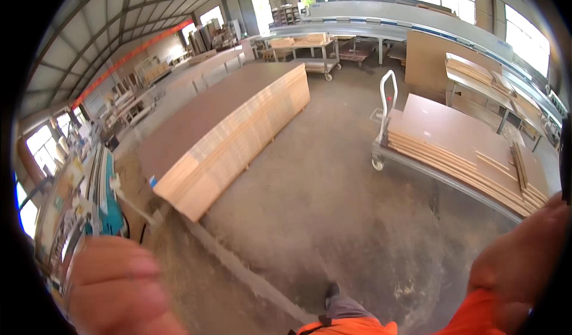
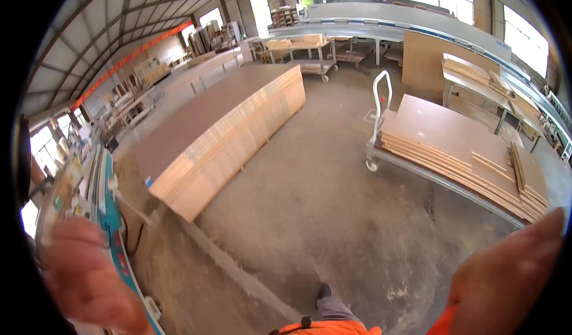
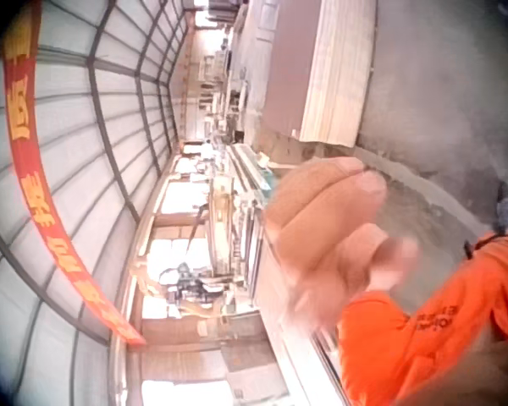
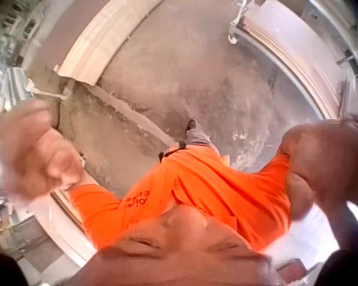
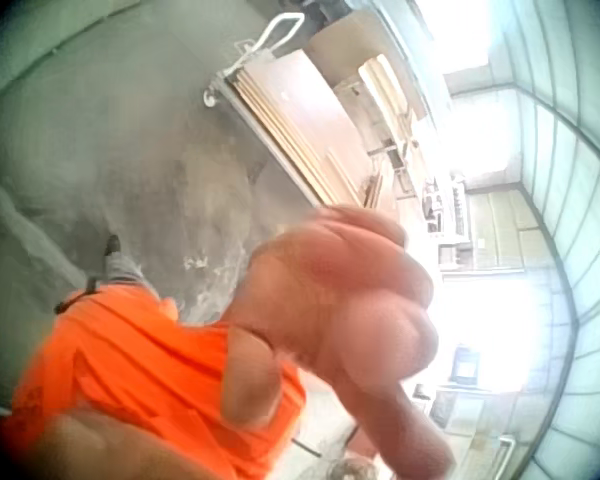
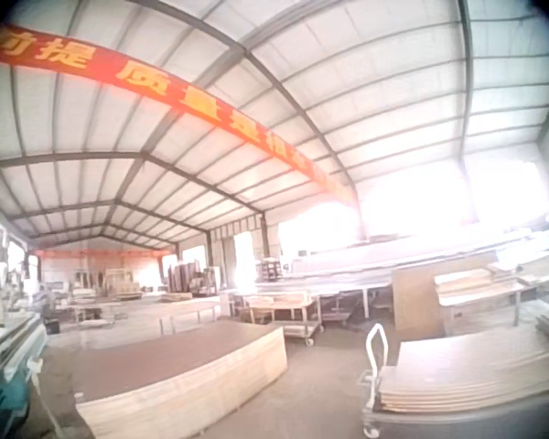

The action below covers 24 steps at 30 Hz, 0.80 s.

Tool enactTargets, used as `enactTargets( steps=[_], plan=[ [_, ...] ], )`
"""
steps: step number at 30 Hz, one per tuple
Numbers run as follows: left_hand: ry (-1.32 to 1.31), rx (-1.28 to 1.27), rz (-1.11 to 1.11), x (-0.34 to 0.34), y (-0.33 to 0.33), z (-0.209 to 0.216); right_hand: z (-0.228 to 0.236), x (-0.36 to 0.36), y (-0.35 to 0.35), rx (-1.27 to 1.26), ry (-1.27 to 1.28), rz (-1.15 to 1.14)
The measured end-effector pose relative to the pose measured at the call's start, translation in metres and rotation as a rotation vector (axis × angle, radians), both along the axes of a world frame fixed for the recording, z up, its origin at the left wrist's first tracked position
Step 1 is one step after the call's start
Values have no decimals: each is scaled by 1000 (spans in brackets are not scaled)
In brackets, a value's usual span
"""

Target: The person picks up several wooden panels from a table one at a time and stacks them onto a cart.

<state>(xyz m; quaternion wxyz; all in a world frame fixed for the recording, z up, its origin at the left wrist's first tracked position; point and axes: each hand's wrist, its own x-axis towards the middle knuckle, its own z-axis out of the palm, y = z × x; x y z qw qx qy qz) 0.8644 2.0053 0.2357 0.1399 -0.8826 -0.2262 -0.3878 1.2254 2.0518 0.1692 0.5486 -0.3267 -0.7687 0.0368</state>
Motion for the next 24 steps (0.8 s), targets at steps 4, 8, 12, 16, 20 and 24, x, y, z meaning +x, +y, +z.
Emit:
enactTargets(
  steps=[4, 8, 12, 16, 20, 24],
  plan=[
    [349, -380, 506, -67, 142, -129, -57, -34, 156, -241, -39, -27],
    [504, -1237, 747, -162, 171, -263, -175, -53, 310, -209, -366, 136],
    [472, -1527, 762, -194, 296, -376, -228, -82, 436, -496, -507, 212],
    [457, -1394, 502, -125, 538, -400, -321, -97, 549, -479, -560, 166],
    [634, -1207, 232, 16, 733, -276, -296, -90, 607, -844, -376, 22],
    [393, -908, -321, 64, 911, -297, -308, -55, 698, -983, -14, -338]
  ],
)
